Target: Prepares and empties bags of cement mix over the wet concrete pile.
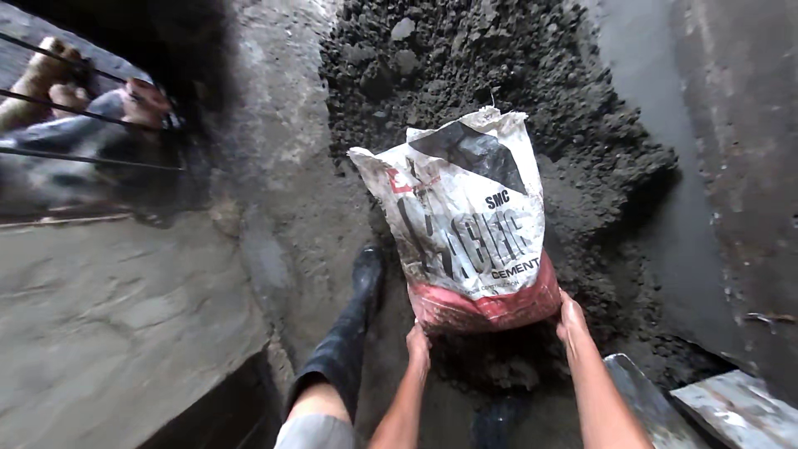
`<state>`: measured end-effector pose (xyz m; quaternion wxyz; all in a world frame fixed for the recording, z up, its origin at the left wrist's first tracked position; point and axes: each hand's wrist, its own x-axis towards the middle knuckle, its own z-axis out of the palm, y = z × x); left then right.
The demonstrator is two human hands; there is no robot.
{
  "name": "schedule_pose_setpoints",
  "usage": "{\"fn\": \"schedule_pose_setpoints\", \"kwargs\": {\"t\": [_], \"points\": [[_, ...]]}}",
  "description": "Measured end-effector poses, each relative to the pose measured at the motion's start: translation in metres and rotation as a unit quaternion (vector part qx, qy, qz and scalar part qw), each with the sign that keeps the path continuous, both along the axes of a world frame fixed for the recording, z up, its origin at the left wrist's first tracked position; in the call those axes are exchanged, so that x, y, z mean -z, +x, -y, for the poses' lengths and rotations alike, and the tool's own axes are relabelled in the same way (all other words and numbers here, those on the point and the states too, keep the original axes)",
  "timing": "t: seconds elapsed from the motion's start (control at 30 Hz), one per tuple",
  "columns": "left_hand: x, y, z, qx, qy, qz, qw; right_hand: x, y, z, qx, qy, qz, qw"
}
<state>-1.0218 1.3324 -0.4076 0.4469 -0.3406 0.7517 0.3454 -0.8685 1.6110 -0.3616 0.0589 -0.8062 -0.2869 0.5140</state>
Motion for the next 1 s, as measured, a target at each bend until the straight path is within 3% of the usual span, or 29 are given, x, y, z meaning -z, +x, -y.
{"fn": "schedule_pose_setpoints", "kwargs": {"t": [0.17,0.33,0.47,0.63,0.7,0.77,0.87,1.0], "points": [[-0.023,-0.029,-0.008,0.042,-0.014,-0.051,0.998,-0.019,-0.013,0.003,-0.096,0.034,0.039,0.994],[-0.058,-0.071,-0.029,-0.021,0.004,-0.064,0.998,-0.046,-0.038,-0.017,-0.217,0.03,0.085,0.972],[-0.092,-0.117,-0.064,-0.134,0.04,-0.05,0.989,-0.071,-0.072,-0.049,-0.354,0.01,0.105,0.929],[-0.114,-0.182,-0.102,-0.169,0.091,-0.034,0.981,-0.082,-0.103,-0.094,-0.507,0.057,0.031,0.859],[-0.113,-0.2,-0.109,-0.174,0.103,-0.021,0.979,-0.08,-0.107,-0.099,-0.508,0.107,0.035,0.854],[-0.109,-0.209,-0.109,-0.17,0.11,-0.002,0.979,-0.075,-0.113,-0.092,-0.456,0.16,0.052,0.874],[-0.102,-0.205,-0.099,-0.165,0.113,0.021,0.98,-0.057,-0.111,-0.076,-0.399,0.2,-0.005,0.895],[-0.099,-0.19,-0.084,-0.145,0.103,-0.003,0.984,-0.059,-0.113,-0.066,-0.391,0.227,-0.003,0.892]]}}
